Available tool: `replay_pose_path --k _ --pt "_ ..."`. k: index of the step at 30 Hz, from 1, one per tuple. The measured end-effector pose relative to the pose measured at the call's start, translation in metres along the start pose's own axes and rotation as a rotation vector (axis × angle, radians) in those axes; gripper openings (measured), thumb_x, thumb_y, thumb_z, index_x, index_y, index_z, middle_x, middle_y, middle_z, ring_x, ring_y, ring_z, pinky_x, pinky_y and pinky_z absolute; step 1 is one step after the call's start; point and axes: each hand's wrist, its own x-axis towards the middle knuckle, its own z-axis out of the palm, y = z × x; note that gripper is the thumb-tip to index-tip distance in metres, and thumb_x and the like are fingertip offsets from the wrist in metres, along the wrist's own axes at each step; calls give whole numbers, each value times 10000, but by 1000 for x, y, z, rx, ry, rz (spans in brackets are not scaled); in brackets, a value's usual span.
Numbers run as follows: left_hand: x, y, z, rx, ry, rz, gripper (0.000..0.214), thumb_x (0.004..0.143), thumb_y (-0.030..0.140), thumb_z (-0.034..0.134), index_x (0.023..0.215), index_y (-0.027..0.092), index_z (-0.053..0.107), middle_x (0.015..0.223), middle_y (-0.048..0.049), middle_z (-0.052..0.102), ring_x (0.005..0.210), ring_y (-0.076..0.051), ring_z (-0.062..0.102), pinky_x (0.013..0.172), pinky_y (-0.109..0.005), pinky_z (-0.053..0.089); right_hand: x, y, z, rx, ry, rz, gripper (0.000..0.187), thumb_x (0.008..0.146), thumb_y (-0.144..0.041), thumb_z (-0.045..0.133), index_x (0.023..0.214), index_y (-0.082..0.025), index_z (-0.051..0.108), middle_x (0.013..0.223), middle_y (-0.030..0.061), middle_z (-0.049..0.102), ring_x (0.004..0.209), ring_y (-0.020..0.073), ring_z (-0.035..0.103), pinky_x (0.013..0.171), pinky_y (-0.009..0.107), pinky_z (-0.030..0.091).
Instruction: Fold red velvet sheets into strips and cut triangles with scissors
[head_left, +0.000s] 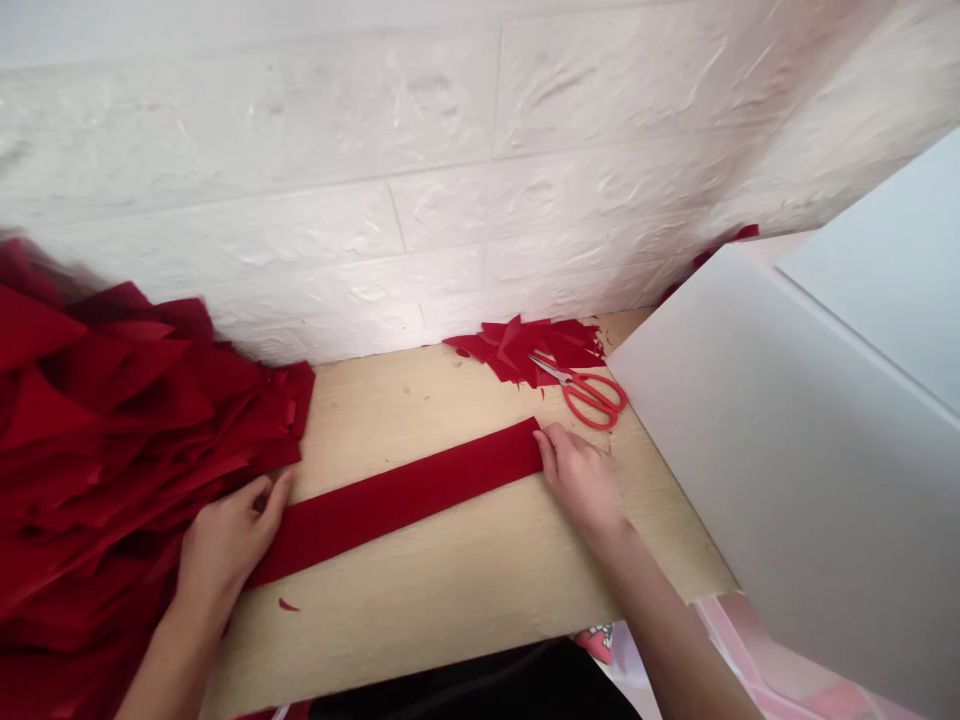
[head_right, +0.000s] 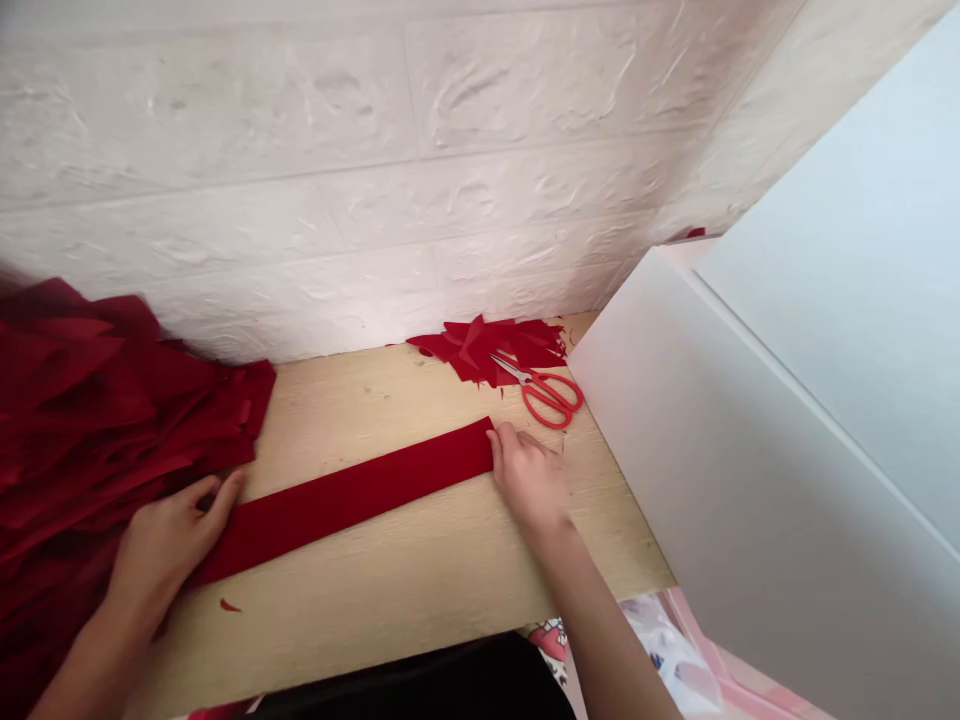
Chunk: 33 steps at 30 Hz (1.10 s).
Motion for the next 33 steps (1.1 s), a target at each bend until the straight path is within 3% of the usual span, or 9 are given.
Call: replay_pose_path --k 5,10,13,16,19,23,27,30,33 --pt "-25 37 -13 -118 468 475 244 1008 303 462 859 189 618 821 -72 694 794 -217 640 729 -318 475 -2 0 0 10 15 11 392 1072 -334 378 835 -173 644 691 42 689 597 137 607 582 273 272" --pt "-49 145 -31 -428 348 764 214 1020 220 444 1131 200 626 1181 -78 714 1182 -193 626 1033 -333 487 -2 3 -1 48 -28 17 389 1074 -352 379 855 -179 650 732 43 709 625 138 624 592 277 279" --pt "-54 211 -16 -334 244 1006 460 1030 380 430 1410 137 524 1505 -130 544 1461 -270 421 1188 -444 383 -2 4 -2 55 -39 18 405 1080 -350 354 863 -178 650 747 50 720 618 136 625 584 276 277" --pt "-49 236 12 -211 176 994 715 1010 553 398 1524 55 402 1602 -200 392 1508 -334 344 1215 -521 338 -2 3 -3 51 -38 29 416 1083 -345 335 892 -172 662 758 67 729 619 142 631 584 278 284" --pt "-45 199 35 -139 130 964 655 1034 492 359 1581 132 337 1629 -143 358 1525 -298 319 1231 -516 321 -2 2 -3 44 -41 38 400 1076 -348 364 894 -175 675 766 71 732 641 152 641 584 286 279" --pt "-38 84 44 -110 142 770 650 1029 349 357 1639 253 153 1652 -107 320 1537 -314 282 1222 -586 302 -2 3 -4 44 -62 48 386 1069 -359 388 904 -189 693 750 54 723 631 156 632 571 296 254" --pt "-32 -20 41 -203 107 618 645 1010 308 361 1629 338 184 1680 -61 260 1547 -338 236 1234 -639 246 -1 4 -4 51 -78 46 374 1069 -349 390 939 -188 701 765 54 725 638 156 627 577 295 252" --pt "-33 -51 34 -429 25 474 568 1022 315 344 1588 346 316 1644 -45 360 1503 -318 351 1235 -589 302 -1 4 -4 57 -81 34 382 1068 -355 392 920 -181 698 758 58 723 628 153 616 578 293 254" --pt "-35 -48 31 -521 59 288 507 1029 323 369 1533 285 411 1577 -70 471 1435 -293 470 1226 -512 368 -1 3 -3 70 -69 20 391 1070 -352 381 908 -177 692 759 59 724 638 148 620 589 280 272"
